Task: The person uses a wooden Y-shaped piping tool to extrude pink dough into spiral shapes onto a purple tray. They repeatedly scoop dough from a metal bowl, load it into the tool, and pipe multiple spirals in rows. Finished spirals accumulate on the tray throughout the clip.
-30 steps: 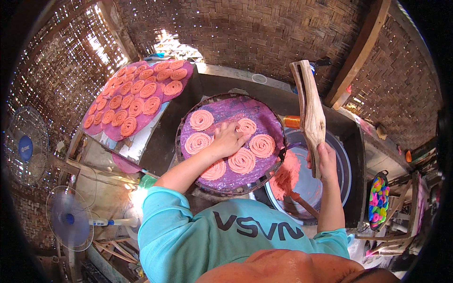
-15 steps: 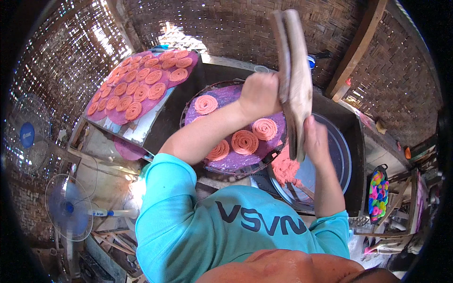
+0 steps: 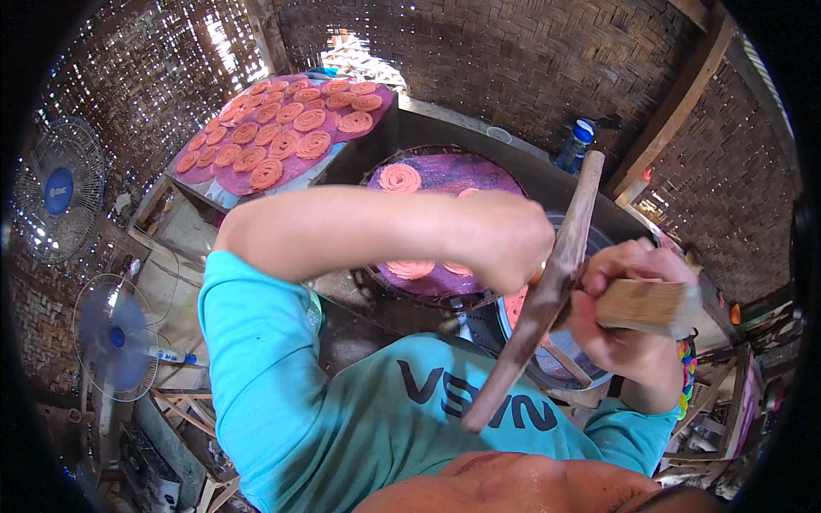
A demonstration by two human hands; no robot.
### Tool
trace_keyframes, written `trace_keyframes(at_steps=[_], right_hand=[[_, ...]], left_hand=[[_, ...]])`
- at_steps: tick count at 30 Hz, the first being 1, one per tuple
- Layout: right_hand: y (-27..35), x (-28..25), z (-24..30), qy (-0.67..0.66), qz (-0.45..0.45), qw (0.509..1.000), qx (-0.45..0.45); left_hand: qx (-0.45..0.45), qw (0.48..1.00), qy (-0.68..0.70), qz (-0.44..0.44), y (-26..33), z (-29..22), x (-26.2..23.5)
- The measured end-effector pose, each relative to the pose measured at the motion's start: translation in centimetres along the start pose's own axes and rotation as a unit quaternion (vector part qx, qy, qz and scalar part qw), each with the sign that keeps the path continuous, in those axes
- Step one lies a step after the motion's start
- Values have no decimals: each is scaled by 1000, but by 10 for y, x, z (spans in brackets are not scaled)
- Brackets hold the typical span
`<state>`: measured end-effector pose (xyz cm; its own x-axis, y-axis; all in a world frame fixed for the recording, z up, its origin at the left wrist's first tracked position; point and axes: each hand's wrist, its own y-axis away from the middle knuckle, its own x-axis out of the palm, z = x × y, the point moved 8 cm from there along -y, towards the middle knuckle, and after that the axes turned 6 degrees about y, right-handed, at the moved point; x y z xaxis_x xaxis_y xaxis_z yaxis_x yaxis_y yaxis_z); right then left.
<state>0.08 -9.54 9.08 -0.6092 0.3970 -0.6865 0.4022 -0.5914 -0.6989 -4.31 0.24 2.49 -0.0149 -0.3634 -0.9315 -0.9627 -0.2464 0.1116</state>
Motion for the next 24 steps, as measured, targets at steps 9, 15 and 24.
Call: trace_keyframes(at_steps=[9, 15, 24], right_hand=[[75, -79, -62, -74, -159, 933, 315], [100, -86, -72, -188, -530, 825, 66], [66, 49, -88, -301, -242, 915, 117]], left_hand=[[5, 973, -79, -219, 80, 40, -22], [121, 819, 435, -353, 85, 109, 7], [371, 477, 633, -484, 89, 121, -10]])
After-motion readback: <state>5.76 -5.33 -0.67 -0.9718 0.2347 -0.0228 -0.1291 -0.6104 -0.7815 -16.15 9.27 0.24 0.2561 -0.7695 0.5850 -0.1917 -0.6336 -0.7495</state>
